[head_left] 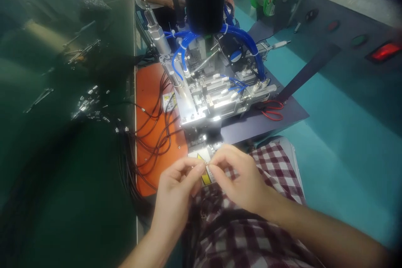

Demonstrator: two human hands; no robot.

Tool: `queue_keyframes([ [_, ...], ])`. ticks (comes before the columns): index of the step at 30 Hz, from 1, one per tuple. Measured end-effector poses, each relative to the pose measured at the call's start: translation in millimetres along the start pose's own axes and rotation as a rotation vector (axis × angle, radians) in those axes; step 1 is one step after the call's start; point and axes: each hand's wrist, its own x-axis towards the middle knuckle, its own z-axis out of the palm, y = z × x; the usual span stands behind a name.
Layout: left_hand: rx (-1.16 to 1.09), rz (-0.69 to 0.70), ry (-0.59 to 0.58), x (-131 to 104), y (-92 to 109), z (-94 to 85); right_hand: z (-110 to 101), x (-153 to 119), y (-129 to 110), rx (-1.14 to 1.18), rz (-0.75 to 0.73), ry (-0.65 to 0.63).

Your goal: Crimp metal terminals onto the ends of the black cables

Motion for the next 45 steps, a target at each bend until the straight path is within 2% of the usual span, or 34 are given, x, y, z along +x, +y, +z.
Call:
queue_keyframes([
  [1,-0.043,-0.016,-0.017,3,3,0.1,0,3,0,0.028,0.041,-0.01],
  [4,-0.158,-0.095,-0.075,11,11,-0.8,0,13,3,0.229,0.316,-0.106],
  [6,-0.21,-0.126,-0.09,16,14,-2.1,0,18,6,0.327,0.431,-0.141],
  [8,-0.23,-0.135,-0.086,21,16,-3.1,1,21,9,0.297,0.417,-0.103],
  [11,-0.212,-0.142,-0.087,26,17,-3.5,4,24,12,0.136,0.292,-0.014],
  [14,-0.182,-0.13,-0.098,31,15,-2.9,7,28,11,-0.014,0.133,0.031],
  [18,-0.149,-0.074,-0.054,34,11,-3.0,9,29,12,-0.228,-0.129,0.021],
  [20,-0.155,-0.068,-0.044,34,9,-3.5,9,28,14,-0.225,-0.083,0.02],
  [23,-0.187,-0.091,-0.065,34,9,-4.6,8,29,17,-0.053,0.2,-0.041],
  [25,-0.203,-0.11,-0.064,35,10,-5.5,6,31,18,0.062,0.326,-0.076],
  [30,-0.213,-0.136,-0.07,34,10,-6.9,0,40,15,0.096,0.291,-0.042],
  [36,-0.181,-0.138,-0.087,33,10,-7.6,-2,42,10,0.196,0.338,-0.159],
  [41,-0.166,-0.189,-0.199,33,10,-12.2,-13,49,15,0.431,0.507,-0.47],
  [43,-0.158,-0.244,-0.267,33,11,-14.1,-19,54,16,0.461,0.511,-0.556],
  [45,-0.144,-0.283,-0.319,33,11,-14.9,-25,60,15,0.405,0.448,-0.621],
])
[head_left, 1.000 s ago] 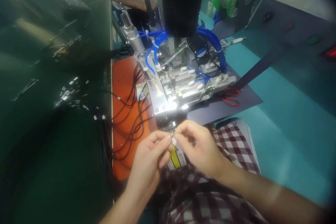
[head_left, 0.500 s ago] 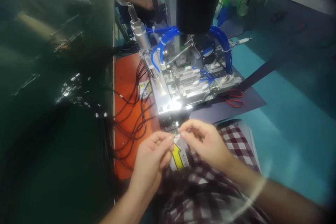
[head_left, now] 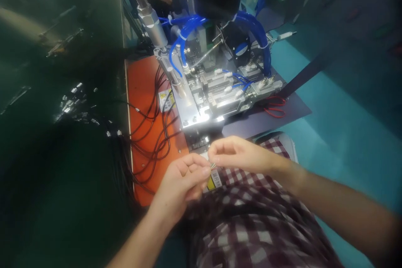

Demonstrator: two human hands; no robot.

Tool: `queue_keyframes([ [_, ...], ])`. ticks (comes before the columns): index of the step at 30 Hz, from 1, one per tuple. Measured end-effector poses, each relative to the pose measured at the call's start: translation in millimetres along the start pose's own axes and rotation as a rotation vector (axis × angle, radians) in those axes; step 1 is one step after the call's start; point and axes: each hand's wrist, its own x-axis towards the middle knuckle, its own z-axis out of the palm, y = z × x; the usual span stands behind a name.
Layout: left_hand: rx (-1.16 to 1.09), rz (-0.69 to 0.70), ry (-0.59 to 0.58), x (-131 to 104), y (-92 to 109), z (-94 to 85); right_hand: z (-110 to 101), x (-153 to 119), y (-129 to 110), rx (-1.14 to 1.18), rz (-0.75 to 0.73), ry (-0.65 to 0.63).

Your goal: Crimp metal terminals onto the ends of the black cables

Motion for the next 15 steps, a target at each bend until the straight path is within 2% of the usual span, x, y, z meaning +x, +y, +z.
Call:
queue_keyframes([
  [3,0.026,-0.036,-0.033,-1,1,1.0,-8,1,-9,-0.201,-0.05,-0.1],
  [8,0.055,-0.052,-0.051,0,2,2.1,-13,2,-17,-0.459,-0.225,-0.216],
  [11,0.058,-0.044,-0.041,1,1,1.9,-14,4,-15,-0.46,-0.247,-0.22],
  [15,0.075,-0.015,0.011,1,1,3.1,-9,6,-8,-0.329,-0.279,-0.143],
])
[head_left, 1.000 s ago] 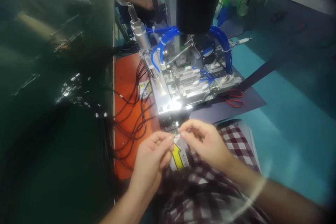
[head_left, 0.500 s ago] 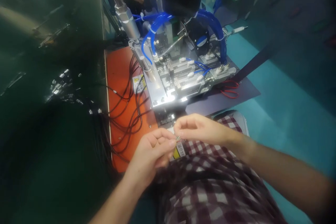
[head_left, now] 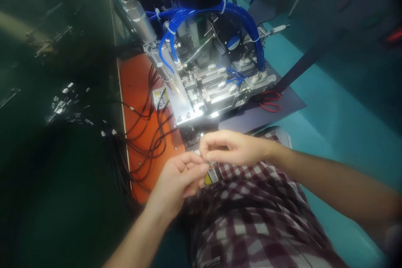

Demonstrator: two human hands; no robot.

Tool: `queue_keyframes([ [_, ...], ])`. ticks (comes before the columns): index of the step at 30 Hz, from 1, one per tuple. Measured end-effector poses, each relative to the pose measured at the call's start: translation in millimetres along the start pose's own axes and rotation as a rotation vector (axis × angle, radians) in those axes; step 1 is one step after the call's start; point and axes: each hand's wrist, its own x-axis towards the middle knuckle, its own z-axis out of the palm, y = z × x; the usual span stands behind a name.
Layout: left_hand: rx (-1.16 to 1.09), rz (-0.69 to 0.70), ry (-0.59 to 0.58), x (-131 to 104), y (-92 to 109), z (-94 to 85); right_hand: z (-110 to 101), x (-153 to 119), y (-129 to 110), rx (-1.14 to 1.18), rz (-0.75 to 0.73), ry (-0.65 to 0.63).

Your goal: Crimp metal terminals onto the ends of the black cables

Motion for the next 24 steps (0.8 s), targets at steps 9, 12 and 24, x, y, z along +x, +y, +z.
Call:
queue_keyframes([
  [9,-0.044,0.102,0.133,-2,-2,1.9,30,-15,4,0.012,0.168,0.467],
  [12,-0.045,0.117,0.146,-2,-4,1.6,38,-16,4,-0.028,0.139,0.534],
  [24,-0.057,0.14,0.169,-3,-2,5.6,54,-13,8,0.166,0.271,0.626],
])
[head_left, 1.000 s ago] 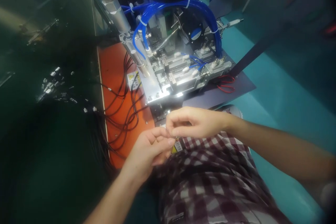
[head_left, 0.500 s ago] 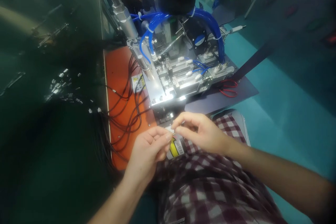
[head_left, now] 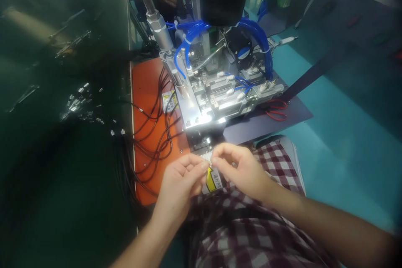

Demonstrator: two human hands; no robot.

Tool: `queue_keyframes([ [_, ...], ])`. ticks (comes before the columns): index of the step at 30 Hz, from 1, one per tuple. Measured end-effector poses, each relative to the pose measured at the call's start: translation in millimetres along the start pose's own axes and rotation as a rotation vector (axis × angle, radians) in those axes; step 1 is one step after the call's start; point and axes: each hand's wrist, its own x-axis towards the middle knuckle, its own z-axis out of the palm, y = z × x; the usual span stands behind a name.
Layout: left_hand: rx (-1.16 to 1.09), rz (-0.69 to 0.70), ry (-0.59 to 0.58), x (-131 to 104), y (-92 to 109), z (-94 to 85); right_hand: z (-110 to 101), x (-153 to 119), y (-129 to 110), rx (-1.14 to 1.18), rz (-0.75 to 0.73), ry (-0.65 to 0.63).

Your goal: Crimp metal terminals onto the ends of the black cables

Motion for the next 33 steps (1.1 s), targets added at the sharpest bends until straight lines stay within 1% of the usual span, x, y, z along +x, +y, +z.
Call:
queue_keyframes([
  [4,-0.017,0.024,0.007,0,-3,-1.0,8,-2,1,0.152,0.106,-0.024],
  [7,-0.029,0.036,0.009,-1,-5,-1.8,13,-5,0,0.173,0.146,-0.007],
  [10,-0.019,0.042,0.006,-1,-4,-1.3,12,-4,0,0.118,0.129,0.01],
  [14,-0.008,0.043,0.006,-1,-4,0.6,7,-1,0,-0.001,0.041,0.054],
  [16,-0.009,0.044,0.007,-2,-4,1.2,7,0,-1,-0.024,0.031,0.062],
  [22,0.005,0.061,0.023,-2,-7,0.7,11,-1,-2,0.081,0.113,-0.007],
  [24,0.01,0.062,0.024,-2,-8,0.0,12,-1,-1,0.093,0.11,0.001],
  [29,0.025,0.058,0.025,-2,-9,-1.1,12,1,-2,0.036,0.065,0.052],
  [33,0.028,0.067,0.034,-3,-9,-0.1,12,2,-2,0.048,0.086,0.035],
])
